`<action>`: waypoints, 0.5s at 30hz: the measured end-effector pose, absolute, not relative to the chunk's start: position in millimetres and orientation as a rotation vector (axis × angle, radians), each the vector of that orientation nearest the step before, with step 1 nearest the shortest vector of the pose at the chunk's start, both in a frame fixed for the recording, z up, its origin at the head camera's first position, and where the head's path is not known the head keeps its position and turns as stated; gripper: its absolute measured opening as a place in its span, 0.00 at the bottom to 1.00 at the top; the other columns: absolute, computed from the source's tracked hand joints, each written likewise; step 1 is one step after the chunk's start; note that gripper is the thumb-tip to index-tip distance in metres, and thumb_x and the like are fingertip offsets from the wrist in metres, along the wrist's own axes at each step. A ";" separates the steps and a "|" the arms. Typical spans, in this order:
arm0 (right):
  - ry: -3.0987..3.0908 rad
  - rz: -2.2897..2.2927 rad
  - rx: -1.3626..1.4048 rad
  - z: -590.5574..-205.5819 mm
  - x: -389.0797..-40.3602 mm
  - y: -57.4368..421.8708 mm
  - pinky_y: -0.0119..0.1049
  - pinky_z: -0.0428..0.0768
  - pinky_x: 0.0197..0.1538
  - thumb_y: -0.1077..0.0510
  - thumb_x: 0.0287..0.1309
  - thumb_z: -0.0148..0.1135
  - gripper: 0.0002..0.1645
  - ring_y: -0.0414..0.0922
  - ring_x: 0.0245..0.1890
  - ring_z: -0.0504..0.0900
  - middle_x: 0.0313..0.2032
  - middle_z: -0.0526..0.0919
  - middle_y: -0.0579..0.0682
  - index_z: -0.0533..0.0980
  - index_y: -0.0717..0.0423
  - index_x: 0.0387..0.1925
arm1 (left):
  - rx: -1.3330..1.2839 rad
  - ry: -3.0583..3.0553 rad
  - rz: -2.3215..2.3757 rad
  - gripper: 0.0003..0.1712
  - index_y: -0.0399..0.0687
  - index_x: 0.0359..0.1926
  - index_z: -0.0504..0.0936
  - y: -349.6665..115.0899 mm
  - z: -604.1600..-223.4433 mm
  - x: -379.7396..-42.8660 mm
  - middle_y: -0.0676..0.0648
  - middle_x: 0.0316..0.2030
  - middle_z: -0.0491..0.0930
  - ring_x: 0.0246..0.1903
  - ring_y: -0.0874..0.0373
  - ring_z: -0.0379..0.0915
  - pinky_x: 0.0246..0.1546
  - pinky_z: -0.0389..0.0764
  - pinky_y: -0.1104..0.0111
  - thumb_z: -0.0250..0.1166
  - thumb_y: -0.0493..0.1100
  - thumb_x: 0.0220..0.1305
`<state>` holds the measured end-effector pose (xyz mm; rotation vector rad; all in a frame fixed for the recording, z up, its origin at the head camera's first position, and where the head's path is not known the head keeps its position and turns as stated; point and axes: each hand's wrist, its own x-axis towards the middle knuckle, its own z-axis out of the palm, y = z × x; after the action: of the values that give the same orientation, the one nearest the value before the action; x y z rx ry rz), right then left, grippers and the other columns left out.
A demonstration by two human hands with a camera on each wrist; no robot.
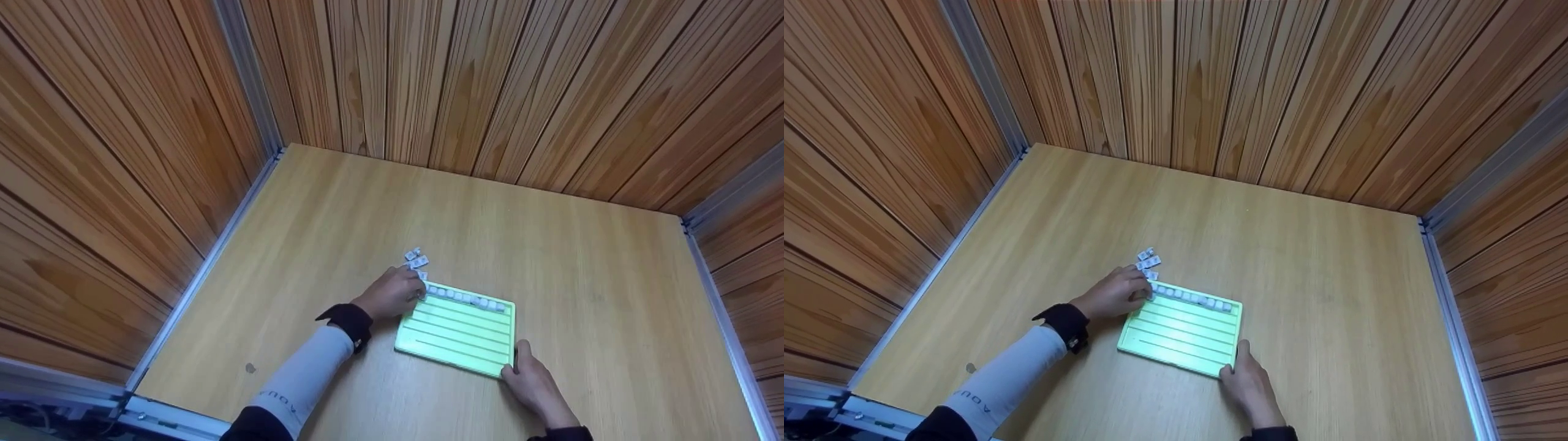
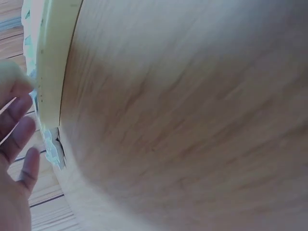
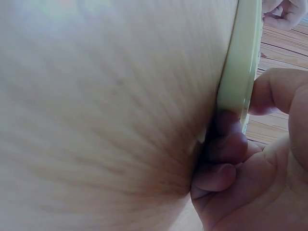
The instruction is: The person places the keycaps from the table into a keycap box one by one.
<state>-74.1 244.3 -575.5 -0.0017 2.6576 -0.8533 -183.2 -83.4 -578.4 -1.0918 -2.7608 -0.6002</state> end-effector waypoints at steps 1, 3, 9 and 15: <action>2.658 -0.853 -0.001 -575.3 -74.5 244.4 0.38 0.62 0.28 0.62 0.60 0.55 0.17 0.47 0.27 0.67 0.27 0.64 0.48 0.61 0.62 0.47 | -1.097 -2.728 -0.571 0.06 0.51 0.39 0.88 -82.7 -579.1 -183.0 0.53 0.38 0.84 0.41 0.57 0.76 0.38 0.73 0.62 0.68 0.38 0.62; 2.656 -0.852 0.002 -575.2 -75.1 244.5 0.38 0.63 0.29 0.62 0.60 0.55 0.18 0.48 0.28 0.67 0.28 0.65 0.49 0.61 0.62 0.48 | -1.097 -2.704 -0.542 0.05 0.51 0.39 0.88 -81.2 -580.4 -182.8 0.54 0.38 0.83 0.41 0.57 0.75 0.38 0.71 0.62 0.69 0.39 0.62; 2.658 -0.868 -0.004 -575.6 -74.3 244.3 0.38 0.63 0.30 0.63 0.60 0.56 0.19 0.48 0.30 0.68 0.29 0.67 0.50 0.62 0.63 0.50 | -1.084 -2.720 -0.461 0.05 0.53 0.40 0.88 -76.9 -583.6 -183.8 0.55 0.38 0.82 0.41 0.58 0.73 0.41 0.71 0.63 0.69 0.42 0.63; 2.634 -0.858 0.024 -574.3 -75.2 243.8 0.38 0.64 0.30 0.62 0.62 0.56 0.19 0.48 0.31 0.69 0.31 0.68 0.51 0.61 0.63 0.51 | -1.048 -2.778 -0.374 0.04 0.53 0.39 0.87 -75.1 -581.9 -184.6 0.55 0.37 0.82 0.42 0.58 0.73 0.42 0.71 0.63 0.69 0.44 0.64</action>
<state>-75.2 243.8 -574.3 0.0239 2.6344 -0.8578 -184.6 -75.1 -581.9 -1.0484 -2.7778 -0.3743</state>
